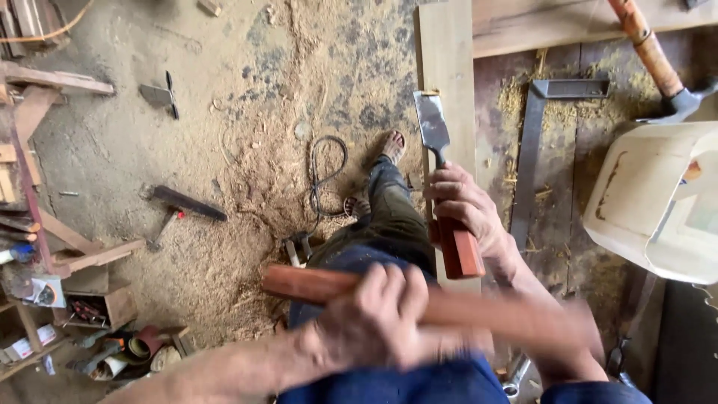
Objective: Using a chisel and a wooden mallet to manually carve a mortise slot into a wooden board.
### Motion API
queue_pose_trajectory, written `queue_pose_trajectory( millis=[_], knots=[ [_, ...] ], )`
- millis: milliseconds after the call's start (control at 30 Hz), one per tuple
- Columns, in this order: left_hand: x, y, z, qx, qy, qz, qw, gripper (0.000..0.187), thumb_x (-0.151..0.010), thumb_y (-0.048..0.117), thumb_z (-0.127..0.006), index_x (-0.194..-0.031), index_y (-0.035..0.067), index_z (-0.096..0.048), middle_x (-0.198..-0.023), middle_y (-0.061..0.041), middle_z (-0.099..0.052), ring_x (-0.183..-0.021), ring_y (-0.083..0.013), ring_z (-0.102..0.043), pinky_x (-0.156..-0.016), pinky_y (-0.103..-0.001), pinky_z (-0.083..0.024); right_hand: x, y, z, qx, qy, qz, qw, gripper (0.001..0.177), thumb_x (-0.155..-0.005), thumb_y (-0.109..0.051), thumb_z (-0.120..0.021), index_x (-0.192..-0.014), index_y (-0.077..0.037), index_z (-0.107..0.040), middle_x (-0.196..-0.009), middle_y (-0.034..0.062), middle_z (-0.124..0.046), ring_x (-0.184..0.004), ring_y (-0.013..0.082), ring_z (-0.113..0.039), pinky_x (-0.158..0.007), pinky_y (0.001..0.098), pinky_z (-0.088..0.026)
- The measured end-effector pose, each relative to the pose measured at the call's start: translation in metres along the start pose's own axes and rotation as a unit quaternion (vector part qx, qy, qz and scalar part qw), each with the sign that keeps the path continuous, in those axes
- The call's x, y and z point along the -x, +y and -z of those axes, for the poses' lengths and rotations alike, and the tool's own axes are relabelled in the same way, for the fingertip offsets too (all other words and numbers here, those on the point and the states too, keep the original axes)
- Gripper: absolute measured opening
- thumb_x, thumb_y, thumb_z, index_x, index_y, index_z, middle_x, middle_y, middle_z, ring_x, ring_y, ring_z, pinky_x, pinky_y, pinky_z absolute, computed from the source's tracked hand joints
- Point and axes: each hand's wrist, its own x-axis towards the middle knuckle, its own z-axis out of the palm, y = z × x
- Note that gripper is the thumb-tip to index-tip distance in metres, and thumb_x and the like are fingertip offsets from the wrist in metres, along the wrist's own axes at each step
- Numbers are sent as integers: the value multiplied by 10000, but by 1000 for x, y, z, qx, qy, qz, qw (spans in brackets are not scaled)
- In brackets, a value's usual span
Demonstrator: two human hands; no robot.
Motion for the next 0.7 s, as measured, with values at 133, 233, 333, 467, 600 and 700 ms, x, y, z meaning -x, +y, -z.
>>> queue_pose_trajectory(
  millis=[133,233,333,467,600,700],
  knots=[
    [5,5,2,34,30,-35,998,466,-1243,429,-481,-1637,379,-238,-960,-203,-611,-748,-292,-592,-618,-404,-503,-5,-10,2,-4,-8,-15,1000,279,-961,-238,-700,-1065,-45,-527,-1084,200,-657,-1071,414,-660,-1081,629,-478],
    [6,-7,6,22,15,1,1000,466,-1223,460,-525,-1621,385,-295,-941,-186,-600,-726,-283,-557,-593,-395,-480,-16,-13,1,-1,3,-14,1000,250,-963,-208,-685,-1052,-38,-526,-1046,200,-646,-1025,403,-670,-1077,620,-481],
    [18,0,10,64,-3,-2,998,459,-1233,294,-424,-1620,463,-244,-984,-156,-565,-726,-256,-484,-643,-384,-467,-8,-25,-3,0,1,-35,999,236,-953,-188,-702,-1069,-51,-549,-1041,171,-641,-1044,384,-632,-1029,582,-504],
    [4,4,26,188,63,121,973,548,-1043,670,-682,-1424,284,-601,-858,-103,-479,-621,-224,-422,-546,-372,-386,-13,-28,-9,16,-26,-22,999,119,-944,-75,-667,-953,-11,-566,-1016,178,-615,-971,390,-620,-1036,639,-469],
    [15,6,25,175,12,98,980,470,-1149,672,-624,-1535,554,-382,-932,-78,-490,-695,-235,-464,-622,-384,-437,-28,-42,-5,29,29,-65,997,95,-955,-56,-646,-1021,-57,-578,-989,161,-669,-956,326,-664,-1098,607,-516],
    [6,8,31,267,44,158,950,513,-1125,353,-428,-1040,-131,-572,-954,-234,-548,-674,-319,-524,-621,-454,-467,-37,-47,0,7,38,-78,996,126,-938,-82,-675,-967,-34,-562,-970,178,-666,-933,333,-665,-1082,597,-526]
  ],
)
